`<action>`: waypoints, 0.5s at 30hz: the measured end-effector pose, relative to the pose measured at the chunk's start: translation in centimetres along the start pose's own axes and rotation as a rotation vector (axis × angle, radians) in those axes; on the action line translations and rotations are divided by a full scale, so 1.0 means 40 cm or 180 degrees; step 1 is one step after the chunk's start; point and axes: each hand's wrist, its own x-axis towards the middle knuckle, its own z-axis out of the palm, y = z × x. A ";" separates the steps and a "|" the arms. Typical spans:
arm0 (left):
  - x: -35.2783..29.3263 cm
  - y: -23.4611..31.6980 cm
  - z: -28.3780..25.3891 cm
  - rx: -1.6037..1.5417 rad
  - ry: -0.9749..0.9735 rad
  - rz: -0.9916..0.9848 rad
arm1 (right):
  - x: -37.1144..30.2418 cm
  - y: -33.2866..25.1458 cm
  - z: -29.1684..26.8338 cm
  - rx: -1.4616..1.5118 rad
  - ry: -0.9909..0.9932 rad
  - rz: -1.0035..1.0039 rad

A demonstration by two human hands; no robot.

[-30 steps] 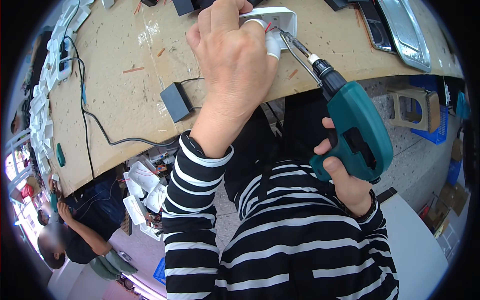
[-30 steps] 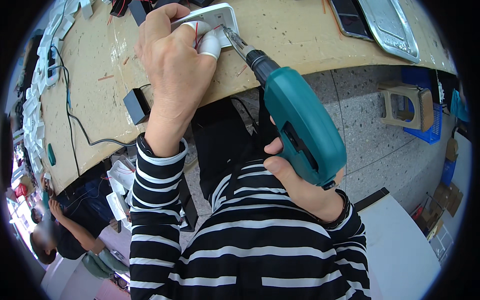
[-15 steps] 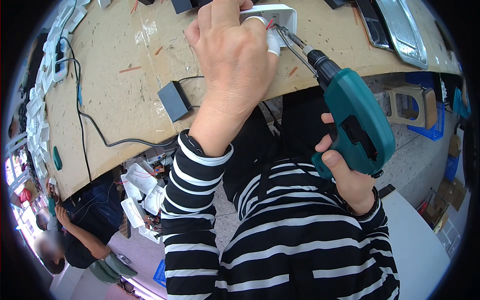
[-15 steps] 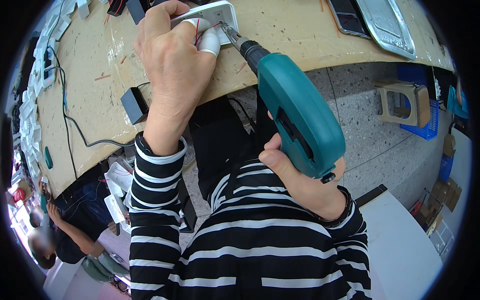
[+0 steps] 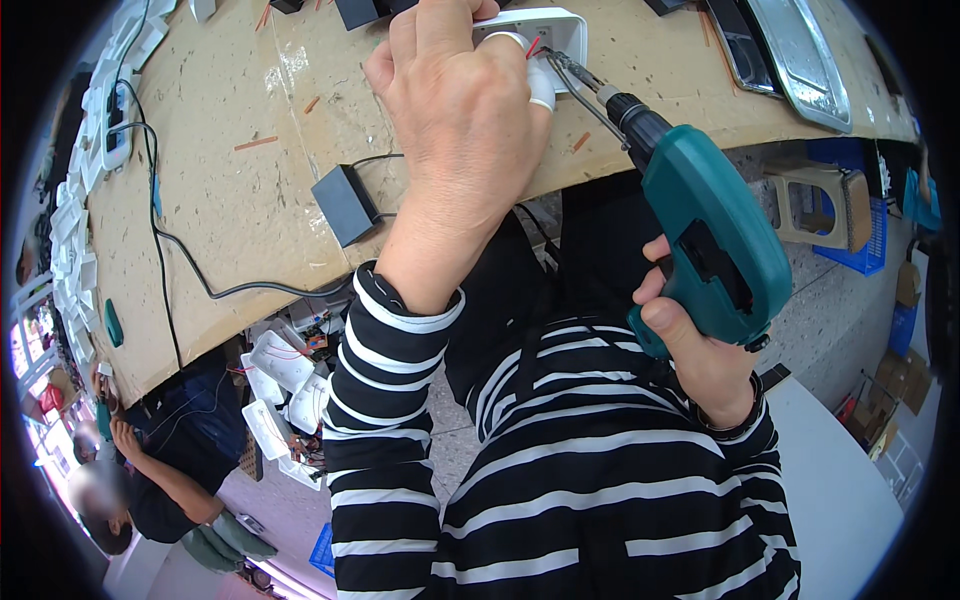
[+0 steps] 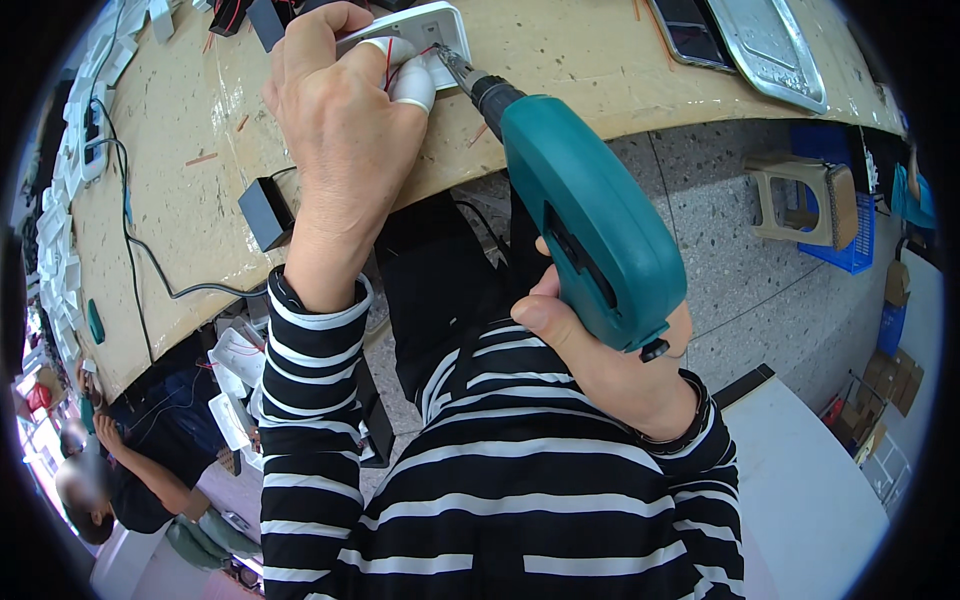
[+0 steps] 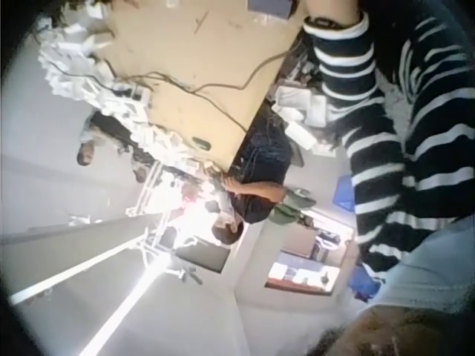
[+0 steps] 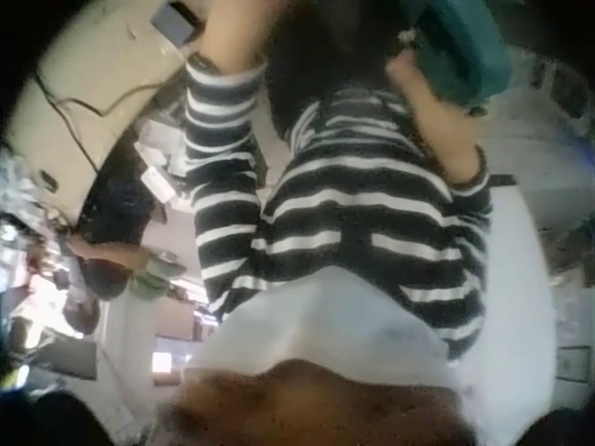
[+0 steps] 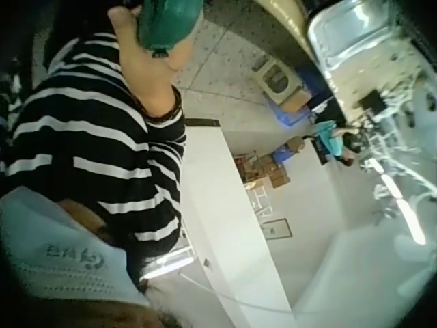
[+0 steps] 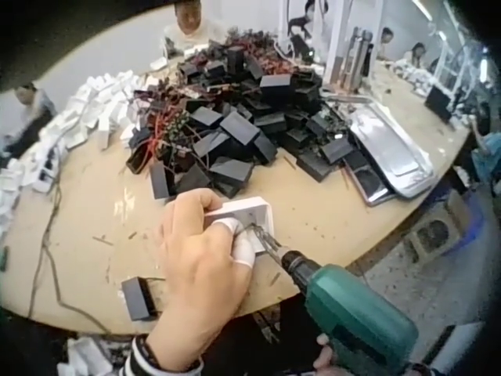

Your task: The recorder uses a soldering gun to assemble components inside plastic housings at an assembly station.

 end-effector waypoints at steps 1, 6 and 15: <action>0.000 0.000 0.001 -0.0004 0.0000 0.0002 | 0.001 -0.003 0.001 0.0009 0.0024 0.0020; -0.002 -0.004 0.002 -0.0015 0.0070 0.0022 | -0.001 -0.005 -0.001 0.0014 0.0013 0.0091; -0.002 -0.003 0.000 -0.0017 0.0021 0.0007 | 0.001 -0.013 -0.001 -0.0135 0.0027 0.0001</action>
